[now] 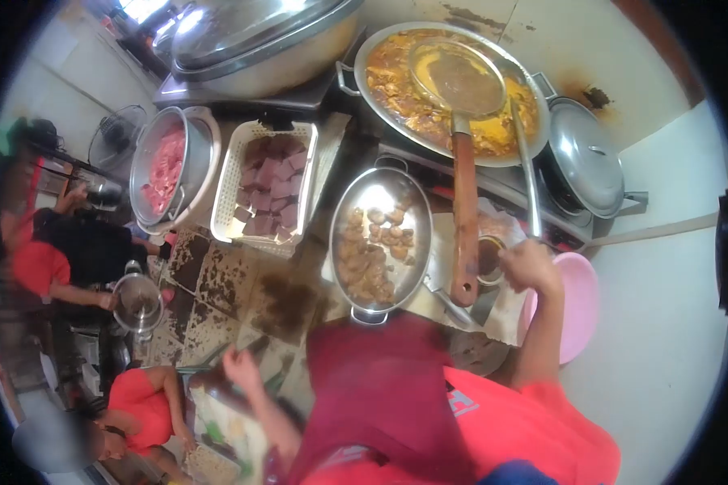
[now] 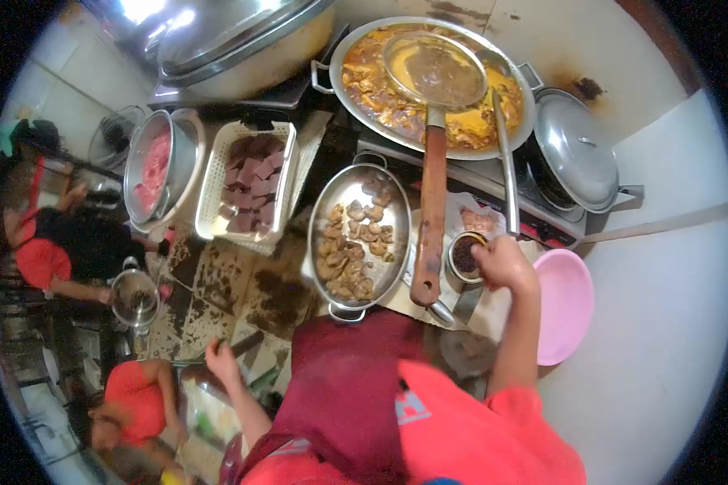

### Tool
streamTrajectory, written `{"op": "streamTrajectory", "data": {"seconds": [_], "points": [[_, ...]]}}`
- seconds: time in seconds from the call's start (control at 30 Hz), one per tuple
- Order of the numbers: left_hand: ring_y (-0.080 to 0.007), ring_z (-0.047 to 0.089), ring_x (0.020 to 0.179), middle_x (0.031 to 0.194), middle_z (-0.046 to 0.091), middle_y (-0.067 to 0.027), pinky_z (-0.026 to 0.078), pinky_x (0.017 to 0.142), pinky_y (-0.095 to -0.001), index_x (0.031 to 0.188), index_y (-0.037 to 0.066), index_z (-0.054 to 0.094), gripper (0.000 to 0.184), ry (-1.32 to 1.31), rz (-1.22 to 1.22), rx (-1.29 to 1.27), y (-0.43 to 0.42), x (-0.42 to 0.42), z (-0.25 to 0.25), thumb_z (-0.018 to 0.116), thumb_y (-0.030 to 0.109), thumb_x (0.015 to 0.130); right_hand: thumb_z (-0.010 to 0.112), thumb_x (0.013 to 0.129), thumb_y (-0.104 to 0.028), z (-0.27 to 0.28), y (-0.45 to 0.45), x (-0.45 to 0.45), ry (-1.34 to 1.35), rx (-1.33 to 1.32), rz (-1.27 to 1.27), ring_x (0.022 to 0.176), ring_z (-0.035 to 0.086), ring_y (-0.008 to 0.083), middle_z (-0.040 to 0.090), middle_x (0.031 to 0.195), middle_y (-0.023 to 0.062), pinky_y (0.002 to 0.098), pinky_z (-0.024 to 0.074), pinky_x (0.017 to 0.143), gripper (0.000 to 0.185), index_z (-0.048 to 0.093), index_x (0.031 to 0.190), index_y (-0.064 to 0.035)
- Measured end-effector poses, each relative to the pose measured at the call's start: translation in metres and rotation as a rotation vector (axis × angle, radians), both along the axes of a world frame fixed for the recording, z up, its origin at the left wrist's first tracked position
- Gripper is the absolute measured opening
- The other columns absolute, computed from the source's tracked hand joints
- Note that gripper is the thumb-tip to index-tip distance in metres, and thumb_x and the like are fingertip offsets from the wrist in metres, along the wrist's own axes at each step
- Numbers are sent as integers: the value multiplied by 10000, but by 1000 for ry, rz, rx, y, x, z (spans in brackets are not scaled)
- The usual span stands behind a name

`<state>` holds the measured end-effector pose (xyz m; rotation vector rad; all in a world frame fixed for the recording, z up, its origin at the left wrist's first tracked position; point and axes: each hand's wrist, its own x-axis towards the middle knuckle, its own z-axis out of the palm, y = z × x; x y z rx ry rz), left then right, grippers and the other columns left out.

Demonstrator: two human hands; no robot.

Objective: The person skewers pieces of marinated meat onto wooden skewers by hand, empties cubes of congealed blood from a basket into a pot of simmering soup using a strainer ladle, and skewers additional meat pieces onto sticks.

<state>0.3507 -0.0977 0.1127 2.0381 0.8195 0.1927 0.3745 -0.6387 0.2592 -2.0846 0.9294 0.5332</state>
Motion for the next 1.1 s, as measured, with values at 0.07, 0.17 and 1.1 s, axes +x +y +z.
{"op": "streamTrajectory", "data": {"seconds": [0.07,0.17,1.1], "points": [[-208,547,937,1072,561,-140,434,829,-302,1123,-40,514,346,10,-119,40,-5,29,-12,553,38,788,549,835,-246,-32,8,-8,152,98,97,390,535,164,525,483,80,308,436,379,357,555,581,4],[-189,560,922,1053,562,-135,451,790,-287,1143,-31,488,368,59,-194,-227,-31,79,9,574,39,792,554,804,-218,-83,45,-33,85,76,282,549,605,277,585,590,172,373,473,504,270,605,689,21],[-367,525,920,977,539,-228,406,844,-406,987,-44,558,319,-166,-839,225,27,273,4,535,14,674,572,738,-99,-160,327,205,-522,-131,-53,973,476,422,482,1042,267,455,394,855,438,438,1135,30]]}}
